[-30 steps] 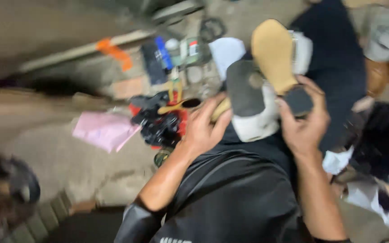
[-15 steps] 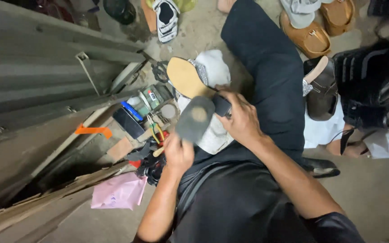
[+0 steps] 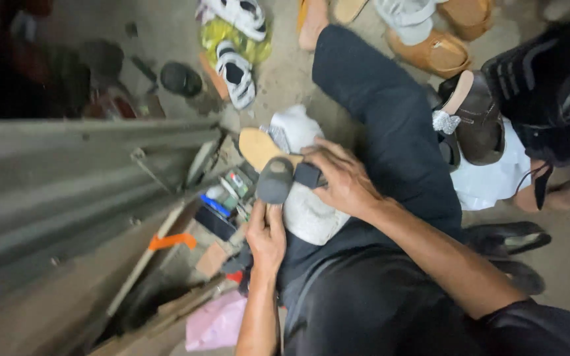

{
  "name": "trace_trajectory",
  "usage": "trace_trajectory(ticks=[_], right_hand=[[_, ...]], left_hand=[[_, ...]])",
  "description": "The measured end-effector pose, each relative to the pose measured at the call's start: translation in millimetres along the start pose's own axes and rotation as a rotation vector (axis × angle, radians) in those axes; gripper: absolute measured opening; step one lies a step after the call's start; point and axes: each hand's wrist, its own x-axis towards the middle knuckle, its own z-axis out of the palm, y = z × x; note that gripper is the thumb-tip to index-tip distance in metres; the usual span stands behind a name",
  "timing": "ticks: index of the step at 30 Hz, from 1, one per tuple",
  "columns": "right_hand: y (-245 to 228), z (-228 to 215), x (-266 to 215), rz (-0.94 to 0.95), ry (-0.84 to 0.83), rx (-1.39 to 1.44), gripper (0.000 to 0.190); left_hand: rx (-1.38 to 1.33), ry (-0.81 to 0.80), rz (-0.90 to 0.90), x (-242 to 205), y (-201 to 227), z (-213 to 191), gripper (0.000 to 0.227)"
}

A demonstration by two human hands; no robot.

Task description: The person sits on the floor and uses a hammer to repeatedly strike the soles of several shoes. They handle each shoe one at a time, placing it on a cloth and hammering the bottom surface before setting it aside and picking up the next one.

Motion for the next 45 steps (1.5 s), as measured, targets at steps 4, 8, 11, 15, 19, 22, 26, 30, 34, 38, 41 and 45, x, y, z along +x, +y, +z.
trace_trajectory(ticks=[4,8,11,15,19,22,26,30,34,38,41,45], right_hand=[[-12.9,-15.2,19.8,0.012,-0.091,0.251,0.061],[-22.2,-23.4,19.1,0.041,-0.16,0.266,0.06],[-29.8,-32.7,15.2,0.072,-0.172,0.148,0.056],[-21.7,-31.7,12.5,0.123,-0.125,0.093,0.051],[-15.3,-26.0,5.1,0.126,-0.12,0.078,0.05],[-17.7,-35.2,5.9,0.112,-0.119,0.047,0.047],[-7.2,-51.8,-9.0,0.148,-0.208,0.08,0.051],[-8.3,-64.4,-16.3,0.19,-0.206,0.066,0.044],[-10.7,-66.3,-13.1,0.209,-0.226,0.113,0.043],[-10.1,-68.4,-5.5,0.24,-0.289,0.104,0.055],[-3.4,-74.3,-3.2,0.224,-0.315,0.139,0.061],[22.0,-41.8,-12.7,0.143,-0.325,0.081,0.062]], left_hand=[[-0.014,-0.055,-0.13,31.2,83.2,-23.7,0.026],[-0.094,0.131,-0.061,41.6,128.3,-46.6,0.032],[-0.069,0.106,-0.095,44.9,89.7,-31.1,0.03],[-0.057,0.159,-0.196,38.2,63.4,-34.5,0.037],[-0.094,0.272,-0.182,30.6,35.9,-17.5,0.04],[-0.171,0.096,-0.22,50.3,93.9,-24.4,0.037],[-0.31,0.115,-0.196,50.5,80.9,-25.9,0.041],[-0.091,0.159,-0.345,48.7,69.7,-38.5,0.033],[-0.042,0.2,-0.303,54.9,46.1,-35.1,0.019],[-0.007,0.068,-0.22,74.9,75.0,-45.0,0.034],[-0.075,0.08,-0.278,89.6,69.7,-32.5,0.042],[-0.296,0.055,-0.299,90.2,108.3,-46.9,0.037]])
